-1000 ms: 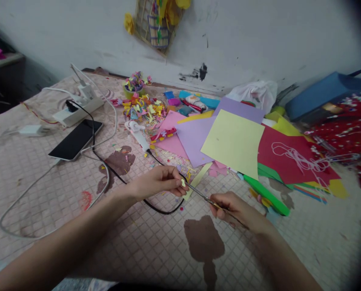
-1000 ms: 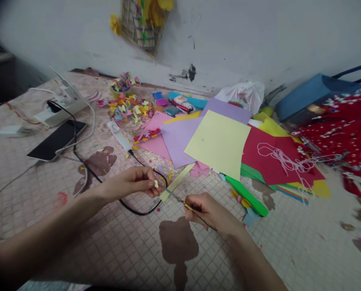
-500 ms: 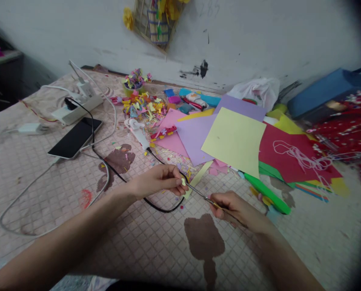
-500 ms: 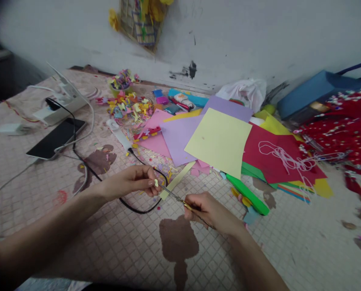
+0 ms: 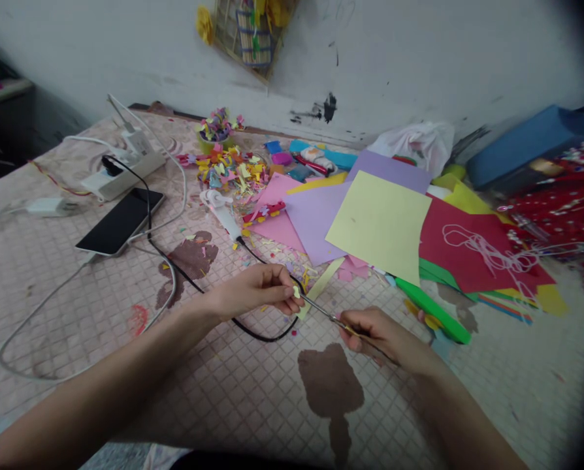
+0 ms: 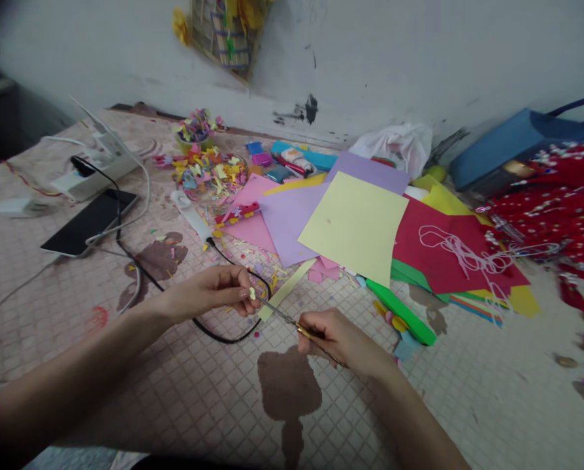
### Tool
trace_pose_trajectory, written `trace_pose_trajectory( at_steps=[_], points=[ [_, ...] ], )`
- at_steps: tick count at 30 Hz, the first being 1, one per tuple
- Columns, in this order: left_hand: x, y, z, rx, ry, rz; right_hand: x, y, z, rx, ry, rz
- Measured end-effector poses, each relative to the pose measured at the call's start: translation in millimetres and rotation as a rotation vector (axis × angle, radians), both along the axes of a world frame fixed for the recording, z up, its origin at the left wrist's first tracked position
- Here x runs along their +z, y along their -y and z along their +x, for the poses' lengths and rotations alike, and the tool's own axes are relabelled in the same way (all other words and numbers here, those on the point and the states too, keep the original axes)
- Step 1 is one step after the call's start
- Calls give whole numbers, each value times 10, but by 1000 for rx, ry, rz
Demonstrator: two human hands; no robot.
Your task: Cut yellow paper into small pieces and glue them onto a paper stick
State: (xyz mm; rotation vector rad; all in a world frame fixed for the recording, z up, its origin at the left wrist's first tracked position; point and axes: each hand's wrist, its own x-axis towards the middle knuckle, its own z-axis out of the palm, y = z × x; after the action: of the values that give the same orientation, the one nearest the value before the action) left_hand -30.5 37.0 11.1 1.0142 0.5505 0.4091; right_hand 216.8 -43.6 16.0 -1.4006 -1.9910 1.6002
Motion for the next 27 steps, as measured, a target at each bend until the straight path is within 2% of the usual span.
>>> trace_pose_trajectory(
  at_steps=[19,27],
  points=[
    [2,3,3,4,-1,12,-32,-2,12,0,7,8],
    [-1,2,-5,24,-8,6,15,2,-28,-28,-15,-24]
  ],
)
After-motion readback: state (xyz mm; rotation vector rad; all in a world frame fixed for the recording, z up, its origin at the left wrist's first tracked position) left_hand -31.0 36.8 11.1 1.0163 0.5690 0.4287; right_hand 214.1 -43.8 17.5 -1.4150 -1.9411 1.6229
